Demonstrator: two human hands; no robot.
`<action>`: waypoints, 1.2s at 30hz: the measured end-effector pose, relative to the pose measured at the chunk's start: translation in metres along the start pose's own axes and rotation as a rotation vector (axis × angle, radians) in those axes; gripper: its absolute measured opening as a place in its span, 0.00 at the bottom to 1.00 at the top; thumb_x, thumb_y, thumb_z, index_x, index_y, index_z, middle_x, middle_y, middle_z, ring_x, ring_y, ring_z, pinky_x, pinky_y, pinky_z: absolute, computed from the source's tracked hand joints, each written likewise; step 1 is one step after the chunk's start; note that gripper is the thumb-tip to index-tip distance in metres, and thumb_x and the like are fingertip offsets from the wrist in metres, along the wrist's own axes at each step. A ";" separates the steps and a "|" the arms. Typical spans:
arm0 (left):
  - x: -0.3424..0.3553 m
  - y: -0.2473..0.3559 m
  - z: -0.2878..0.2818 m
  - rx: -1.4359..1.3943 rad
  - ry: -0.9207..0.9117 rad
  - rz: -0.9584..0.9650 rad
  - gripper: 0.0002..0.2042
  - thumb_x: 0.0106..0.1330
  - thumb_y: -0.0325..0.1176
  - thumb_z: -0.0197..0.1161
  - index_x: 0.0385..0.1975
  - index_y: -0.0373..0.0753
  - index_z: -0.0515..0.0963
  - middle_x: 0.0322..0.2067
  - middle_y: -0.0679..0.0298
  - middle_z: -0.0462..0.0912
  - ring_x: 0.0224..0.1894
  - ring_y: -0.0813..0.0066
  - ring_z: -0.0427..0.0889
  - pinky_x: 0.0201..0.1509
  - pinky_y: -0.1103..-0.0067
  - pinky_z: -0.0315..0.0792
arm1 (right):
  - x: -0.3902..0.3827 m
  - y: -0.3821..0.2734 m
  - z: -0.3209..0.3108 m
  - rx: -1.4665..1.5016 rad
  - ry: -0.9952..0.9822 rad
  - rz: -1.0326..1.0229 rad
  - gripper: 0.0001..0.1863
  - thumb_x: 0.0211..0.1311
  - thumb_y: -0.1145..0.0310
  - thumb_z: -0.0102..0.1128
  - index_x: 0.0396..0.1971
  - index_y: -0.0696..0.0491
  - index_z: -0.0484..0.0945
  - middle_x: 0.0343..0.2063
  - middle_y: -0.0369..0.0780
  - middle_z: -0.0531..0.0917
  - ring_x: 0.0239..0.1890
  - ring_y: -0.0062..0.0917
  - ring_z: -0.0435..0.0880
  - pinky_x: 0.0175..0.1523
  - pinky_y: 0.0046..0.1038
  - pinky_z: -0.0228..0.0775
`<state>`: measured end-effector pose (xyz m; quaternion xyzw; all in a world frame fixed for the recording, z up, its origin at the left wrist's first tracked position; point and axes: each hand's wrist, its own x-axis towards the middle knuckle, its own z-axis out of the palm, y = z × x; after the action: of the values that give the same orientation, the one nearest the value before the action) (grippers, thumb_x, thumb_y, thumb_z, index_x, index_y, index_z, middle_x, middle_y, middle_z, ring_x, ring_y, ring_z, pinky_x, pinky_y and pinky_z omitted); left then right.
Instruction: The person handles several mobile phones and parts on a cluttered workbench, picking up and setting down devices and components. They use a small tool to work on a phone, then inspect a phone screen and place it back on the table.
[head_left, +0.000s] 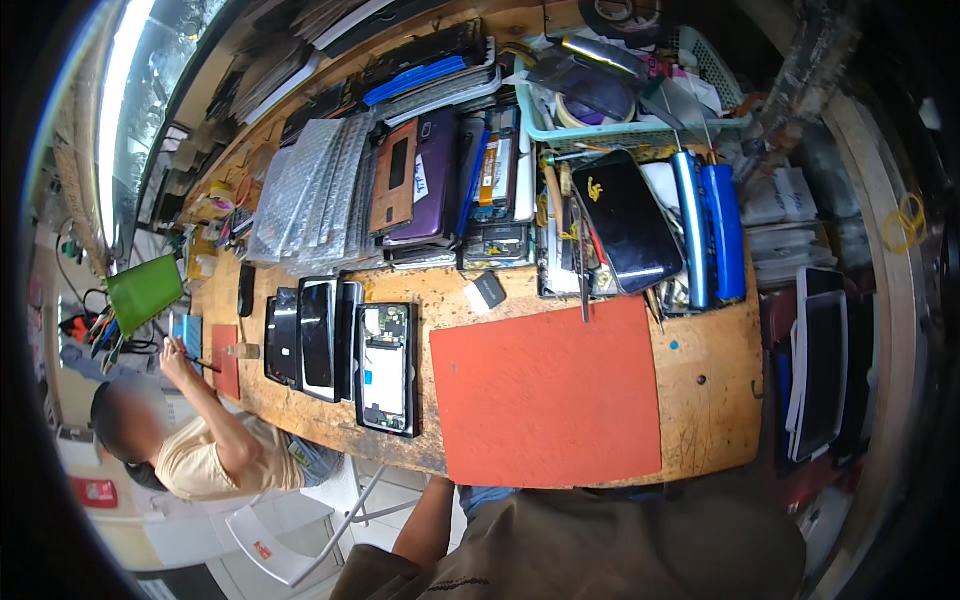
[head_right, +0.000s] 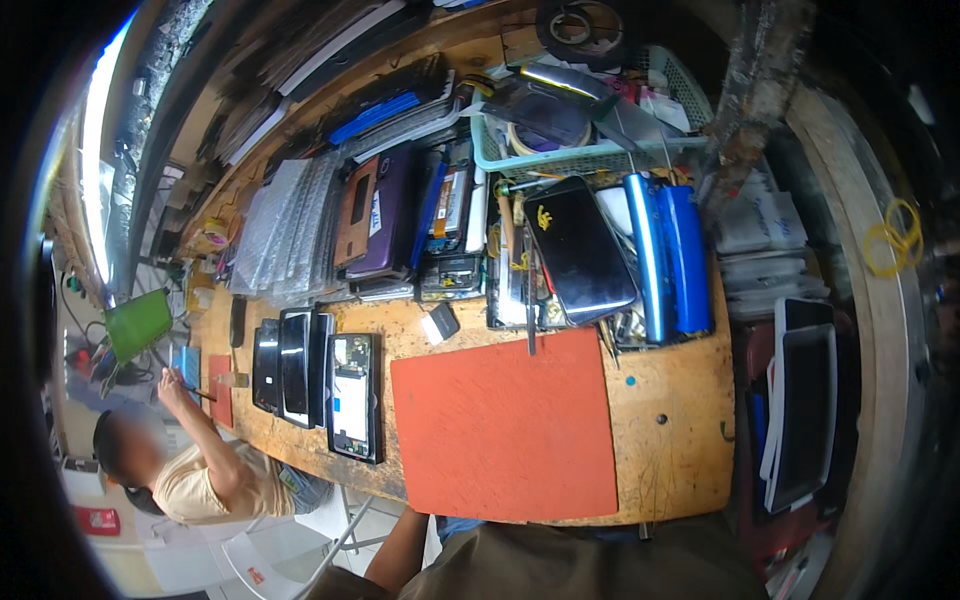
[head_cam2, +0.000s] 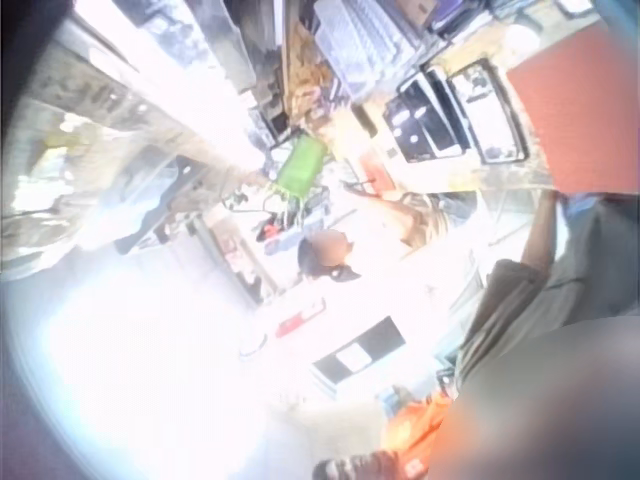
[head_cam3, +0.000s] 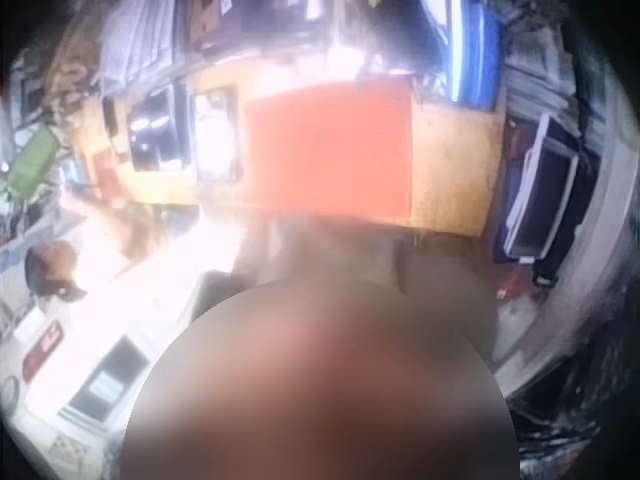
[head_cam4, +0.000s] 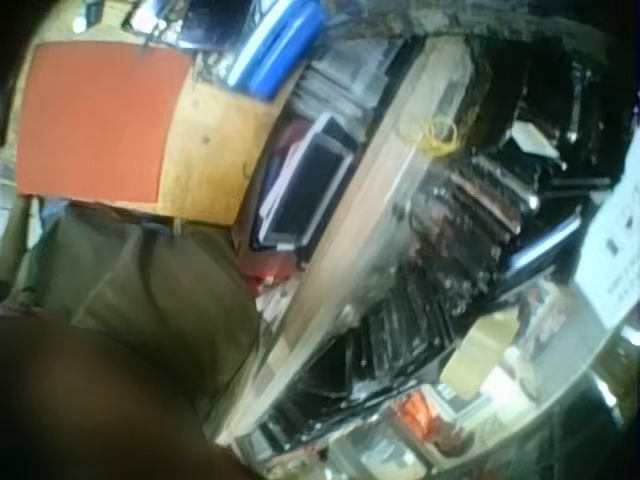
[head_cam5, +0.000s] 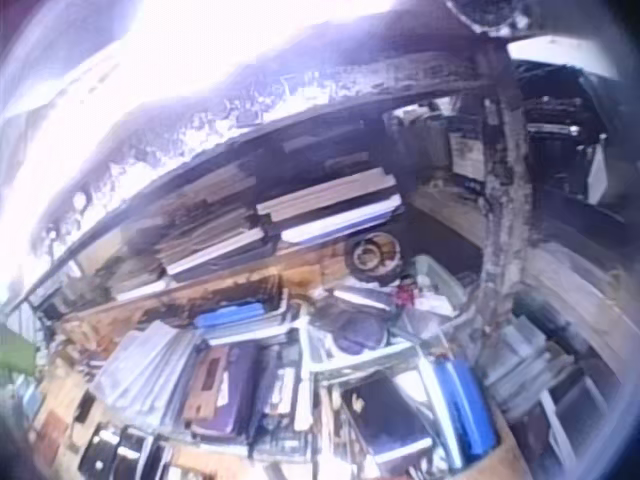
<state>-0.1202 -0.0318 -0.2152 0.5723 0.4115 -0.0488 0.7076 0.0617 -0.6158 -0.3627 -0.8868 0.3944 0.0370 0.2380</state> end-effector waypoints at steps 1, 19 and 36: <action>-0.002 0.000 0.001 0.001 0.007 0.005 0.05 0.76 0.33 0.57 0.38 0.41 0.77 0.29 0.65 0.80 0.29 0.72 0.79 0.38 0.74 0.77 | 0.003 0.000 0.002 -0.004 -0.004 0.006 0.17 0.65 0.57 0.67 0.46 0.53 0.85 0.41 0.44 0.87 0.43 0.43 0.85 0.49 0.42 0.78; 0.008 0.010 0.006 -0.051 -0.110 0.038 0.07 0.77 0.35 0.56 0.44 0.39 0.77 0.35 0.64 0.83 0.34 0.71 0.82 0.43 0.74 0.79 | -0.252 0.057 -0.024 0.346 -0.363 -0.205 0.18 0.66 0.57 0.66 0.49 0.52 0.84 0.45 0.44 0.86 0.47 0.40 0.84 0.53 0.41 0.77; -0.005 -0.008 0.097 -0.079 -0.697 -0.093 0.10 0.78 0.37 0.56 0.48 0.38 0.77 0.40 0.63 0.84 0.39 0.70 0.85 0.48 0.73 0.81 | -0.324 -0.102 -0.054 0.277 -0.661 -0.671 0.18 0.68 0.57 0.66 0.52 0.51 0.83 0.49 0.44 0.85 0.51 0.37 0.83 0.56 0.40 0.75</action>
<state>-0.0767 -0.1193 -0.2179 0.4740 0.1723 -0.2575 0.8243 -0.0940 -0.3608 -0.1930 -0.8658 -0.0085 0.1851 0.4648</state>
